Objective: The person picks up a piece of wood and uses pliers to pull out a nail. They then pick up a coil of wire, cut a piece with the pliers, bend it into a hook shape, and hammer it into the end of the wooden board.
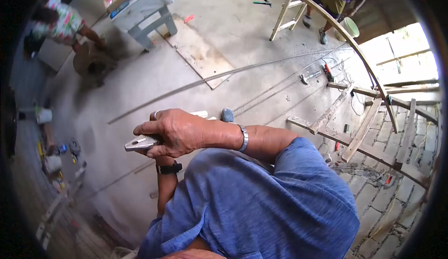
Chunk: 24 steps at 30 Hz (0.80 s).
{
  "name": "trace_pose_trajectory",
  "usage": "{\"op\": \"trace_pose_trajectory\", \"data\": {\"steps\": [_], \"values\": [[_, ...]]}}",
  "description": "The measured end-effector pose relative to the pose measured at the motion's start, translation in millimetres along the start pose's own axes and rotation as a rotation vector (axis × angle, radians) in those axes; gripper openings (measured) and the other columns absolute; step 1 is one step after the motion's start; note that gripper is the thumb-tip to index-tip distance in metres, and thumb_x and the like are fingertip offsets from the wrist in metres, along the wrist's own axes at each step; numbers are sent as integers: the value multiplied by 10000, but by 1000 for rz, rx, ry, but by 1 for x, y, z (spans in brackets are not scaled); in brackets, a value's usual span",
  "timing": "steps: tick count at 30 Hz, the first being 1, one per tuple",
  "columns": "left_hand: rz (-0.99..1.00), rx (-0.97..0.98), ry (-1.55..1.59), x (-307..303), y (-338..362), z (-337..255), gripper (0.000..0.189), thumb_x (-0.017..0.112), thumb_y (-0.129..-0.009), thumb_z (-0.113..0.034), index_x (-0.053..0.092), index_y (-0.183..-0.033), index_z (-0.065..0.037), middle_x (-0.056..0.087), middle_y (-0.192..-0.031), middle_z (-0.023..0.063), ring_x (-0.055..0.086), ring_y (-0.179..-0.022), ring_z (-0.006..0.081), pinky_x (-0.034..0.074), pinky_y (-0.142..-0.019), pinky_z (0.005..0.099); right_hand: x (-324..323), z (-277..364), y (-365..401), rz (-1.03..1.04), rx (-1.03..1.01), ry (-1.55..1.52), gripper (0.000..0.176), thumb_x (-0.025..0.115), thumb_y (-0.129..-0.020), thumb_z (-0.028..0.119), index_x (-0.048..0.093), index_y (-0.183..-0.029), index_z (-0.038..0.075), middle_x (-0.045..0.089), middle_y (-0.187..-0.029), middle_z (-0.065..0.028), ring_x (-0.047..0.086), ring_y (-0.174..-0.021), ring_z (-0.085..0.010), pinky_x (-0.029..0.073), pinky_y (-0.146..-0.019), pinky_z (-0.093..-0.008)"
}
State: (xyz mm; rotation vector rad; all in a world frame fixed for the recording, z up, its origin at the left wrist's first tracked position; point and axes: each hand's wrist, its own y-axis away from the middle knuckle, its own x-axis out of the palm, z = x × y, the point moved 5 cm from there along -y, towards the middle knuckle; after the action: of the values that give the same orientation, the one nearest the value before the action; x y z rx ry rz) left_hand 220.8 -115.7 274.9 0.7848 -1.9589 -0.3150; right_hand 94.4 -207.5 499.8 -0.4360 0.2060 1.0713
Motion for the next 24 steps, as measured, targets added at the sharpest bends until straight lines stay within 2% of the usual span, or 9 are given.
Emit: {"op": "trace_pose_trajectory", "data": {"steps": [5,13,14,15,17,19,20,21,24], "values": [[50,-130,-37,73,-42,41,535,451,-872,-558,512,-1087,-72,572,-1057,68,577,-939,215,501,-801,383,-72,-46,5,-124,-103,24,527,753,-706,261,573,-1155,53,585,-845,-190,574,-748,-386,468,-676,-436],[163,-487,-101,164,-106,93,633,482,-845,-617,489,-1130,-52,558,-1113,73,577,-964,223,508,-813,385,-174,-110,-5,-342,-39,-74,374,738,-727,258,632,-1016,44,636,-852,-128,610,-813,-281,480,-723,-363],[330,-680,-241,150,-122,99,793,469,-759,-738,500,-1102,-24,595,-987,98,598,-884,222,523,-749,360,-184,-120,-8,-309,71,-160,373,734,-744,276,634,-1015,40,647,-856,-119,615,-813,-242,481,-728,-342],[72,-721,-444,148,-117,93,839,443,-721,-786,524,-1039,-14,610,-860,99,609,-754,214,517,-641,295,-193,-129,-10,-276,179,-251,374,730,-761,295,636,-1014,36,658,-860,-111,619,-813,-203,482,-733,-320],[17,-604,-716,136,-139,73,650,495,-816,-640,541,-1010,-21,603,-845,85,597,-710,197,494,-602,287,-209,-140,-17,-220,304,-402,400,723,-811,292,613,-1062,1,668,-892,-61,603,-863,-125,493,-752,-284],[229,-175,-1136,106,-188,54,465,583,-866,-457,539,-1004,-15,590,-837,90,587,-714,191,489,-614,309,-230,-160,-22,-355,322,-189,413,712,-815,308,616,-1067,-4,663,-937,-91,573,-906,-131,472,-801,-295],[489,51,-1228,120,-199,48,437,694,-832,-256,505,-1105,27,579,-960,121,588,-865,225,492,-757,345,-244,-159,-26,-346,398,-48,427,708,-815,314,614,-1086,-2,657,-965,-92,558,-924,-130,460,-823,-296],[566,437,-1494,135,-205,41,759,816,-696,-309,441,-1216,96,543,-1158,228,526,-1089,315,428,-930,377,-248,-174,-32,-397,338,-202,428,703,-818,310,612,-1102,3,651,-967,-71,557,-919,-127,457,-823,-287],[788,714,-1434,220,-191,27,937,852,-608,-384,398,-1296,60,477,-1253,252,463,-1169,372,398,-968,418,-258,-184,-48,-484,434,-434,456,713,-803,347,614,-1128,43,627,-957,-42,558,-916,-119,452,-807,-268]]}}
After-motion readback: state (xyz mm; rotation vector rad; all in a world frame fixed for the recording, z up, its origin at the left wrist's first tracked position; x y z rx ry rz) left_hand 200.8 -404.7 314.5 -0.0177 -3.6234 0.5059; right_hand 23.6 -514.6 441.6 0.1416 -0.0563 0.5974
